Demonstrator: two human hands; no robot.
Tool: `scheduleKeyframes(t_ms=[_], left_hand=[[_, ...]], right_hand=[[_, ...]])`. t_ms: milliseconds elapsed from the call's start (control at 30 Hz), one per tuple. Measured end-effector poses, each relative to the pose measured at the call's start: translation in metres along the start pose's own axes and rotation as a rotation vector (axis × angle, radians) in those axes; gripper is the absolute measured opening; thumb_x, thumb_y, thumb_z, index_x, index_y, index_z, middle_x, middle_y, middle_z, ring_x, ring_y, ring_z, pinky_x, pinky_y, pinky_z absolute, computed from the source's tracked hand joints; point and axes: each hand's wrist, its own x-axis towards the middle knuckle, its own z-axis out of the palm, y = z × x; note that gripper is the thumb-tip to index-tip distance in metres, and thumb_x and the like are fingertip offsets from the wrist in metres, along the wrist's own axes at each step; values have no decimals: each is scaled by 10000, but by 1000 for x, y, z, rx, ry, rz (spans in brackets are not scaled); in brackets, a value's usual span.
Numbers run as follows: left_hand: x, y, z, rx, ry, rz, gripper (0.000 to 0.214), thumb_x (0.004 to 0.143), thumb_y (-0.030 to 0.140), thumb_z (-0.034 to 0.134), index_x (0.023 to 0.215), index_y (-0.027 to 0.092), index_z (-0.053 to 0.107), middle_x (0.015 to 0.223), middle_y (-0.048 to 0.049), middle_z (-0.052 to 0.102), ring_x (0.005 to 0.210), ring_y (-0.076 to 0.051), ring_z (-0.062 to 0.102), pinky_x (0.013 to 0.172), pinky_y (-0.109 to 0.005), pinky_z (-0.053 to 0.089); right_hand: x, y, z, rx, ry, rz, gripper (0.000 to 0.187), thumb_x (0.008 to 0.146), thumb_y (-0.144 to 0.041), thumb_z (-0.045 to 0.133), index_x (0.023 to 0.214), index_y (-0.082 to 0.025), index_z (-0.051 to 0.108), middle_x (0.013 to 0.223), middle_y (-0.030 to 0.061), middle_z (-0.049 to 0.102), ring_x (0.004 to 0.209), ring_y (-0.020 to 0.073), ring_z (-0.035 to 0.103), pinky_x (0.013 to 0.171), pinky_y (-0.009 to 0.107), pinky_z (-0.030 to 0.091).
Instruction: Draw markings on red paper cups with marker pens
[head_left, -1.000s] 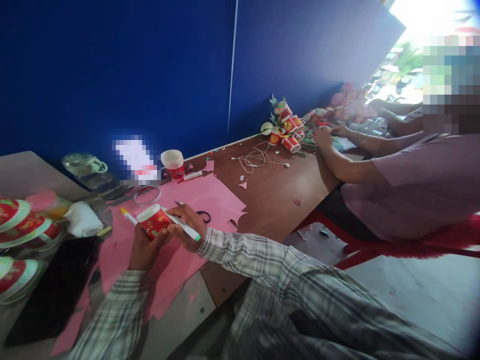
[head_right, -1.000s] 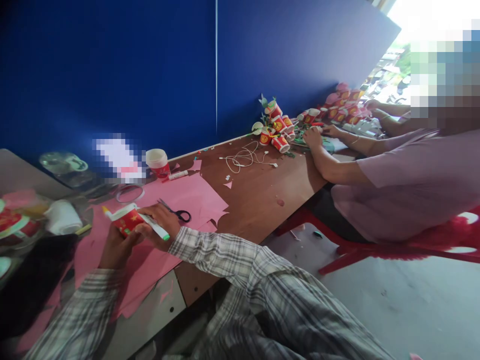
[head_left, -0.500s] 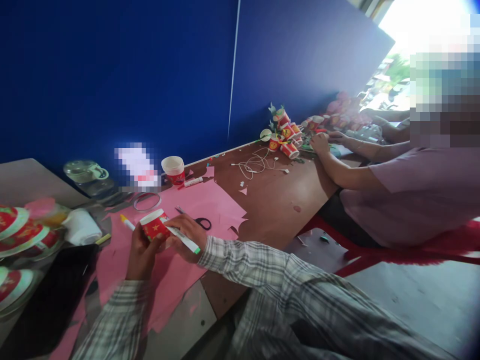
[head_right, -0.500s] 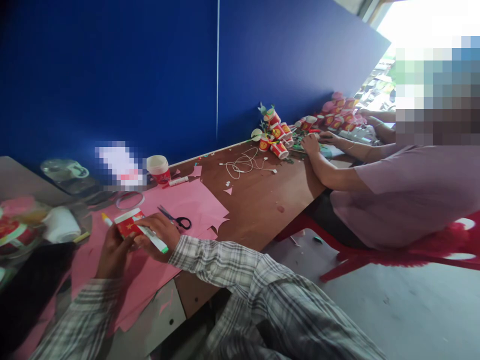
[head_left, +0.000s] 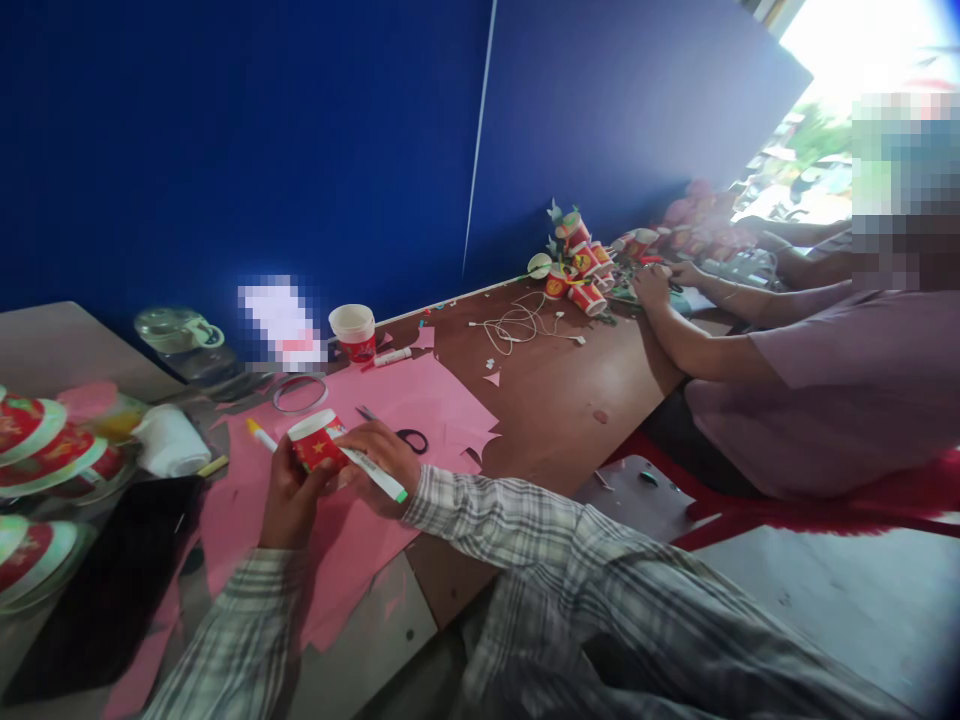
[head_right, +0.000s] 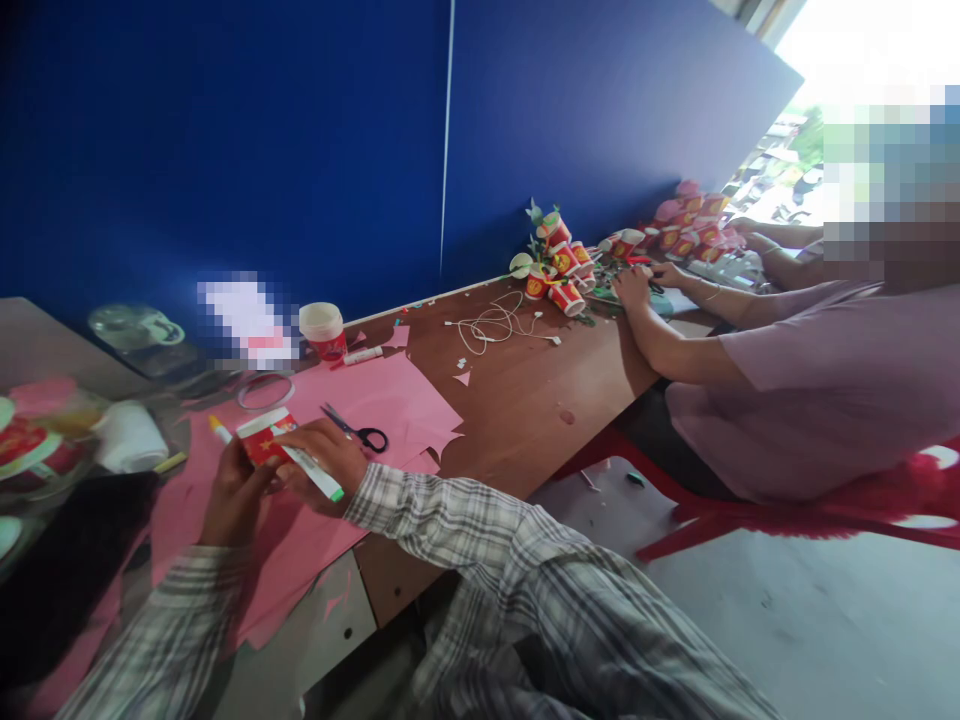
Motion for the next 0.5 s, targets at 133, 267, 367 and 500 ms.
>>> scheduleKeyframes(t_ms=[133,267,367,500], left_hand=[[0,-3,0,-45,-33,5,560,595,325,591,1117,210,421,990,-58,535,826,-136,532,730,-287,420],[1,-3,-1,-2,-32,34,582,584,335,599,1119,191,419,1003,-71,532,840,-140,528,731,-283,420],[1,-3,-1,-6,-44,35,614,578,339,601,1139,179,407,1059,-92,516,887,-162,524,756,-307,419],[0,-2,1,-29,-49,39,596,588,314,598,1138,185,406,1072,-90,516,898,-160,526,772,-306,417]], right_hand=[[0,0,-1,17,-22,-12,291,842,-229,480,1117,-146,520,1007,102,610,1003,163,585,925,302,543],[-2,2,1,17,-25,46,322,837,-257,497,1134,-133,506,1022,108,602,935,163,591,834,289,547],[-1,4,1,-10,-41,72,346,846,-279,476,1150,-113,482,1022,120,598,866,160,585,781,288,539],[2,4,-2,-22,-32,41,297,856,-265,451,1100,-102,495,974,117,608,853,151,574,798,285,530]])
